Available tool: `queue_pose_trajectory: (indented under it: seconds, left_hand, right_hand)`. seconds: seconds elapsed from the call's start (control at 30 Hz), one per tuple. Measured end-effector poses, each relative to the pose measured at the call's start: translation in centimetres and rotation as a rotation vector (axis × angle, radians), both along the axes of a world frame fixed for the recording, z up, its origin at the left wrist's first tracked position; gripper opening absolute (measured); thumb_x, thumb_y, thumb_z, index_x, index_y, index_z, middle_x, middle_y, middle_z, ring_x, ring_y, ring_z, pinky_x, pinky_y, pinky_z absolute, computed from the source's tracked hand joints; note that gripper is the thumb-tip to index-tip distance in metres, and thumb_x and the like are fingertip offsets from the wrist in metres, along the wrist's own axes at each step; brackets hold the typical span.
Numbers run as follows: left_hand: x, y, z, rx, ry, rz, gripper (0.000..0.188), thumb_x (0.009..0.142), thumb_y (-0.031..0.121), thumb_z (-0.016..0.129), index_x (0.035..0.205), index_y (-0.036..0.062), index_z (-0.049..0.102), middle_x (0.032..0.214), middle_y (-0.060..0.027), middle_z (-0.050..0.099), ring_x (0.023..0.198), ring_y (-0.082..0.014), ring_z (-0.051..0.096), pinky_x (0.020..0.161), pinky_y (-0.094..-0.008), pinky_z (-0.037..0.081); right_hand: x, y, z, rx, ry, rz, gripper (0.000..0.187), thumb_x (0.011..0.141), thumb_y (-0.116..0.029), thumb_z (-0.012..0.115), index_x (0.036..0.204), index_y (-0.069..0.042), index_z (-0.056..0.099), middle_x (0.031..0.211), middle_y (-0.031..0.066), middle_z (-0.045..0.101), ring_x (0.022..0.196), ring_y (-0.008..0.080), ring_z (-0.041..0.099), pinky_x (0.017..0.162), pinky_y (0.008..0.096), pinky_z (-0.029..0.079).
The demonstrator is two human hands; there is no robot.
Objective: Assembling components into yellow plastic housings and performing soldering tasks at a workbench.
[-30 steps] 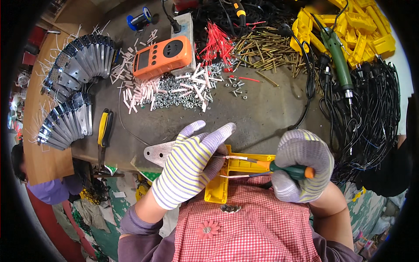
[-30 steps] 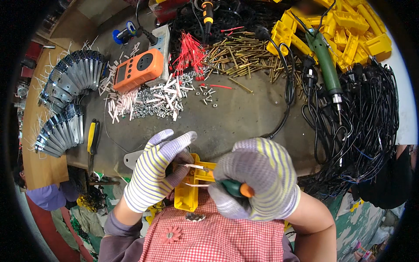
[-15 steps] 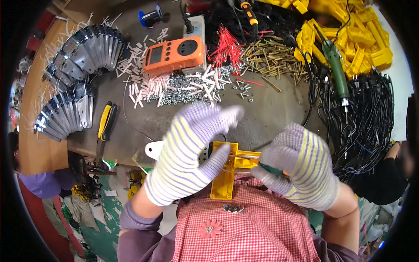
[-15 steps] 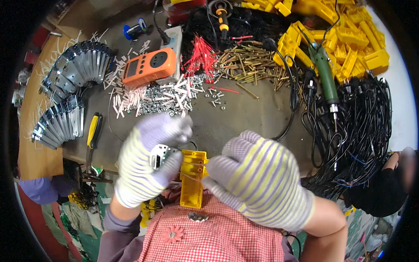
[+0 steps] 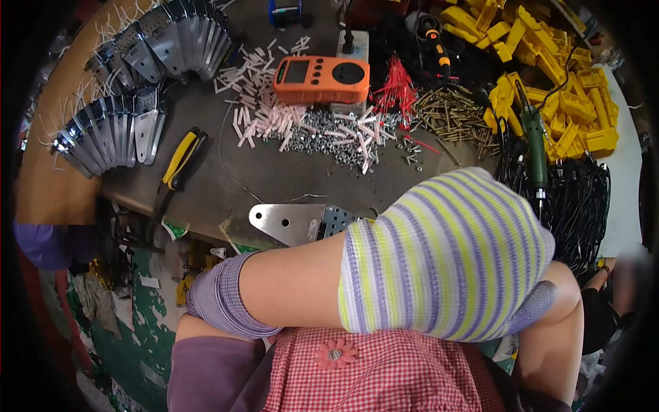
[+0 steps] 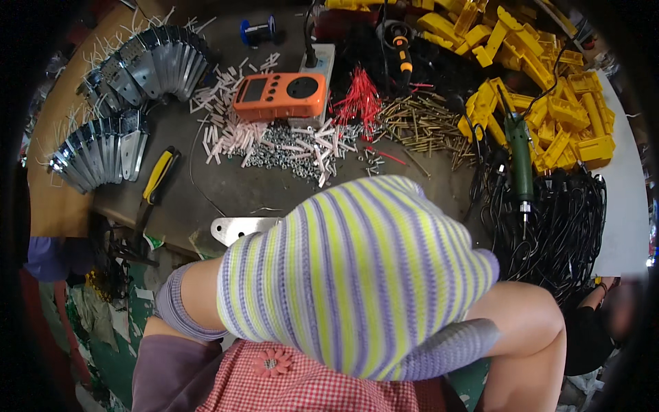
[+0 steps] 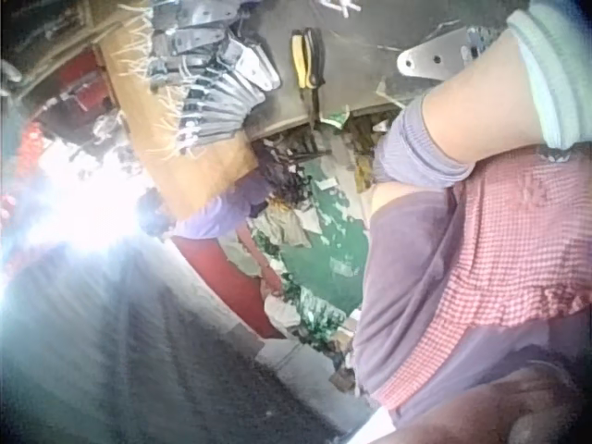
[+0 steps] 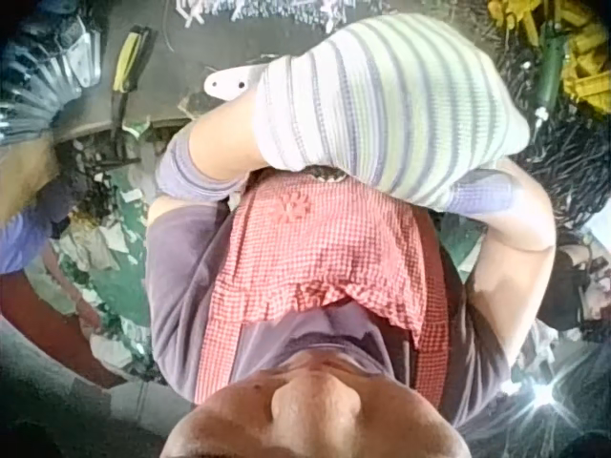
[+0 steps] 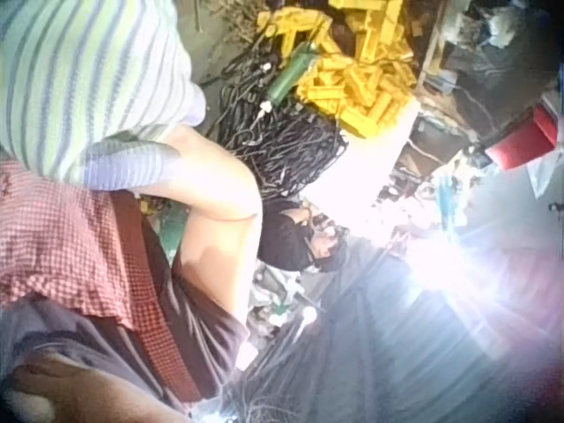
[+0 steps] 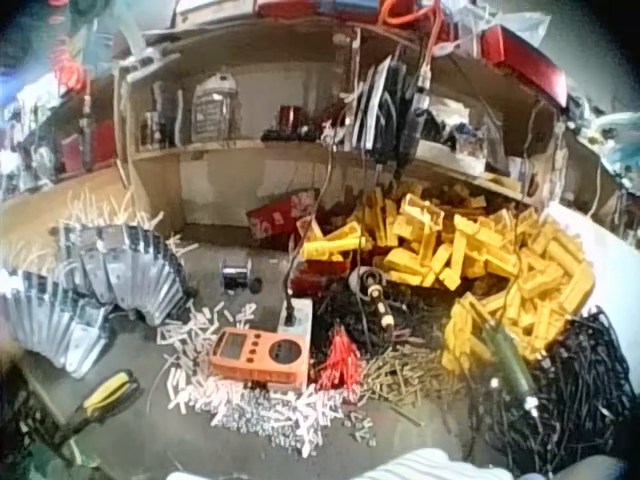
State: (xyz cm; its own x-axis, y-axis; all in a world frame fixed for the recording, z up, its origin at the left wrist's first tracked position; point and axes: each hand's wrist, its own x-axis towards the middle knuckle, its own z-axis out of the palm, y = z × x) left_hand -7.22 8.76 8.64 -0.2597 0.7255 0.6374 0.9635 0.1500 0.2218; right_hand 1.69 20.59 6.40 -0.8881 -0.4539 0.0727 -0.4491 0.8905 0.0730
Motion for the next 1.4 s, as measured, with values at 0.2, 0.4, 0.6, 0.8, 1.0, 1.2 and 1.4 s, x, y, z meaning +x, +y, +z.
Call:
queue_pose_trajectory:
  seconds: [0.2,0.4,0.6,0.8,1.0,1.2,1.4]
  left_hand:
    - [1.1,-5.3,-4.5,0.281,-0.434,-0.204,0.044,0.087,0.008,0.066,0.13,-0.001,0.062,0.115,-0.0175,0.069,0.105,-0.0353,0.067,0.096,-0.0405,0.053]
    - [4.2,-13.6,-9.9,-0.069,-0.544,0.125,0.064,0.073,0.026,0.081,0.129,0.0039,0.062,0.123,-0.0156,0.064,0.115,-0.0358,0.061,0.101,-0.0459,0.048]
    - [5.0,-12.2,-10.4,-0.38,-0.434,0.357,0.079,0.063,0.039,0.083,0.131,0.0062,0.06,0.122,-0.0139,0.061,0.113,-0.0358,0.058,0.102,-0.0497,0.044]
    - [4.9,-11.4,-8.6,-0.207,-0.359,0.383,0.084,0.069,0.053,0.08,0.136,0.0078,0.056,0.13,-0.0156,0.059,0.12,-0.0348,0.056,0.107,-0.0508,0.039]
    - [6.4,-4.7,-8.4,-0.257,-0.338,0.269,0.083,0.078,0.057,0.076,0.14,0.0068,0.055,0.122,-0.0094,0.069,0.113,-0.0277,0.065,0.117,-0.0514,0.028]
    - [7.6,-6.2,-9.7,0.17,-0.453,0.365,0.029,0.076,0.018,0.083,0.102,0.0137,0.07,0.078,-0.0013,0.071,0.078,-0.0223,0.07,0.114,-0.0474,0.038]
    - [7.7,-6.4,-11.0,-0.062,-0.309,0.455,0.019,0.071,0.01,0.077,0.088,0.016,0.07,0.09,-0.0005,0.067,0.093,-0.0241,0.065,0.118,-0.0552,0.029]
  right_hand:
    - [2.4,2.9,5.4,-0.238,-0.204,-0.059,0.009,0.084,-0.011,0.068,0.091,-0.005,0.07,0.09,0.0129,0.07,0.087,0.0313,0.067,0.077,0.0419,0.052]
    - [-3.3,9.0,-3.1,-0.099,0.218,-0.488,0.026,0.09,-0.008,0.063,0.115,-0.004,0.065,0.109,0.018,0.069,0.103,0.0355,0.066,0.092,0.0453,0.052]
    - [-6.1,9.9,-9.7,-0.283,0.451,-0.256,0.042,0.081,-0.008,0.071,0.121,-0.006,0.061,0.113,0.0184,0.061,0.108,0.0392,0.059,0.092,0.0473,0.051]
    - [2.1,11.1,-4.1,-0.431,0.055,-0.022,0.039,0.071,0.001,0.065,0.109,-0.007,0.066,0.119,0.016,0.062,0.116,0.039,0.058,0.099,0.0493,0.048]
    - [2.5,10.4,-6.8,-0.592,0.15,-0.098,0.033,0.067,-0.02,0.082,0.095,-0.008,0.069,0.096,0.0083,0.066,0.101,0.0354,0.063,0.094,0.0477,0.049]
    - [2.1,9.2,-7.6,-0.76,-0.062,-0.092,0.021,0.077,-0.019,0.078,0.091,-0.006,0.068,0.086,0.0071,0.067,0.089,0.0335,0.065,0.094,0.0452,0.049]
    - [2.5,10.3,-9.5,-0.651,0.145,0.017,0.017,0.075,-0.012,0.075,0.091,-0.012,0.069,0.085,0.0024,0.068,0.085,0.0262,0.066,0.096,0.0484,0.051]
